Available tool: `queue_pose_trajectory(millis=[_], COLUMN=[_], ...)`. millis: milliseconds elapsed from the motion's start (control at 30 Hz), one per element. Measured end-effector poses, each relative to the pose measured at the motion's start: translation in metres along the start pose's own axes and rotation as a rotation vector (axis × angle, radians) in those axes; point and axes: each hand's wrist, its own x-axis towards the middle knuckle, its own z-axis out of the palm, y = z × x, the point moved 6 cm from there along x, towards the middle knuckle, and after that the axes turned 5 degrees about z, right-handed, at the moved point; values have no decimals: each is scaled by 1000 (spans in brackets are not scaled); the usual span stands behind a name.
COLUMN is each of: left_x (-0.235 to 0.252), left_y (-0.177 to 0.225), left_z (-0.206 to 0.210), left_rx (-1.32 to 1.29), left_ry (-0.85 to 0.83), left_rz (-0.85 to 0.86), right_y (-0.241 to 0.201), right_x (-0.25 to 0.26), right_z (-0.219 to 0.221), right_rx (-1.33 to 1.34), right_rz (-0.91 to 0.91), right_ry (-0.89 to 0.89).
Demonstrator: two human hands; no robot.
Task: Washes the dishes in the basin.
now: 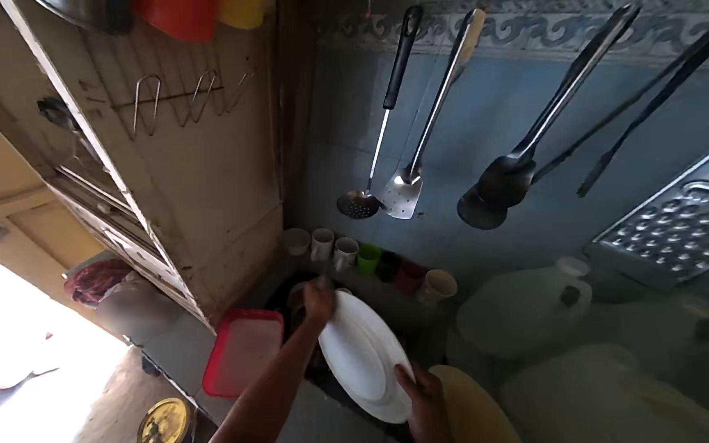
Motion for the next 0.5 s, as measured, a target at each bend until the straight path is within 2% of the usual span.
queue_pose_trajectory(millis=[33, 100, 167, 200, 267, 300, 367, 400, 433, 500], left_x=[5, -5, -23, -26, -20, -11, 9, 13, 15, 15], left_y=[-27, -75, -93, -93, -85, -77, -57, -45, -35, -28], left_z=[-3, 1, 10, 12, 6, 0, -13, -18, -20, -24], left_rx=[-142, -377, -586, -659, -789, -851, -949, -974, -943, -692], left_ry=[61, 32, 38, 60, 60, 46, -46, -147, -267, -440], left_rz=[-118, -321, -480, -497, -400, -317, -164, -117, -64, 20], right_y=[-6, -16, -24, -25, -15, -3, 28, 40, 49, 55], right_x=[-2, -1, 4, 6, 7, 10, 16, 16, 14, 7], right_z=[-2, -2, 0, 0, -6, -10, -16, -17, -19, -22], right_rx=[29, 65, -11, -115, -269, -226, 122, 318, 476, 612], right_rz=[-42, -123, -210, -231, -163, -48, 273, 375, 429, 438], right_ry=[5, 4, 76, 164, 340, 361, 286, 259, 236, 203])
